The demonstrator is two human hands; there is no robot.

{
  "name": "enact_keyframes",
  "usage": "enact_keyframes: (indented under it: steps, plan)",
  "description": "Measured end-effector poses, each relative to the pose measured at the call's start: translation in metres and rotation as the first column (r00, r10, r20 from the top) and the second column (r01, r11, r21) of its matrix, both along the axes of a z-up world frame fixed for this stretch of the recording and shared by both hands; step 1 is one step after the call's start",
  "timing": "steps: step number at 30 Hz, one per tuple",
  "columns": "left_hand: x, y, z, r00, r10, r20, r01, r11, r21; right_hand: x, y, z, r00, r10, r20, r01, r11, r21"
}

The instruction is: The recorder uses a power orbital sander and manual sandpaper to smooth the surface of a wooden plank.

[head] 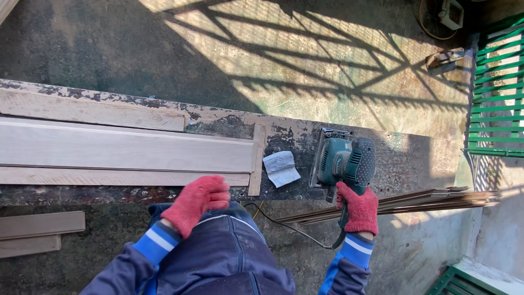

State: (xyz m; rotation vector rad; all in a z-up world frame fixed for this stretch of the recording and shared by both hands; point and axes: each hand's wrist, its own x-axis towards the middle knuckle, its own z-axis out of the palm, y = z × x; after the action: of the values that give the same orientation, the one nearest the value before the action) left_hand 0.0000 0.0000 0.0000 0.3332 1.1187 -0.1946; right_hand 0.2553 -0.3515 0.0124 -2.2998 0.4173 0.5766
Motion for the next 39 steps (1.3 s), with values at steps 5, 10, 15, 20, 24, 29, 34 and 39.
enact_keyframes:
  steps: [5, 10, 15, 20, 24, 29, 34, 39]
  plan:
    - [-0.060, 0.033, -0.049, 0.950, 0.305, -0.068, -0.309, 0.950, -0.054, 0.017, -0.019, -0.022, 0.999, 0.021, -0.027, -0.023, 0.998, -0.059]
    - [-0.037, 0.014, -0.032, 0.948, 0.313, -0.050, -0.314, 0.949, -0.021, 0.015, -0.017, -0.034, 0.992, 0.108, -0.059, -0.116, 0.984, -0.137]
    - [-0.020, -0.009, -0.053, 0.952, 0.304, 0.034, -0.298, 0.947, -0.118, -0.033, 0.078, 0.032, 0.759, 0.543, 0.359, -0.290, 0.776, -0.559]
    - [-0.034, 0.007, -0.043, 0.941, 0.336, 0.035, -0.330, 0.937, -0.118, -0.065, 0.117, -0.045, 0.326, 0.945, 0.027, -0.870, 0.310, -0.384]
    - [-0.060, 0.044, -0.033, 0.905, 0.420, 0.073, -0.419, 0.908, -0.022, -0.060, 0.091, -0.135, 0.348, 0.877, 0.331, -0.826, 0.454, -0.334]
    - [-0.107, 0.130, -0.022, 0.948, 0.317, 0.039, -0.289, 0.801, 0.525, -0.063, 0.096, -0.152, 0.467, 0.793, 0.392, -0.709, 0.600, -0.370]
    - [-0.169, 0.273, -0.035, 0.956, 0.089, -0.278, 0.211, 0.446, 0.870, -0.108, 0.173, -0.132, 0.654, 0.545, 0.524, -0.514, 0.829, -0.220]
    - [-0.209, 0.399, -0.047, 0.693, 0.056, -0.719, 0.630, -0.532, 0.566, -0.221, 0.315, -0.165, 0.517, 0.740, 0.430, -0.569, 0.672, -0.474]
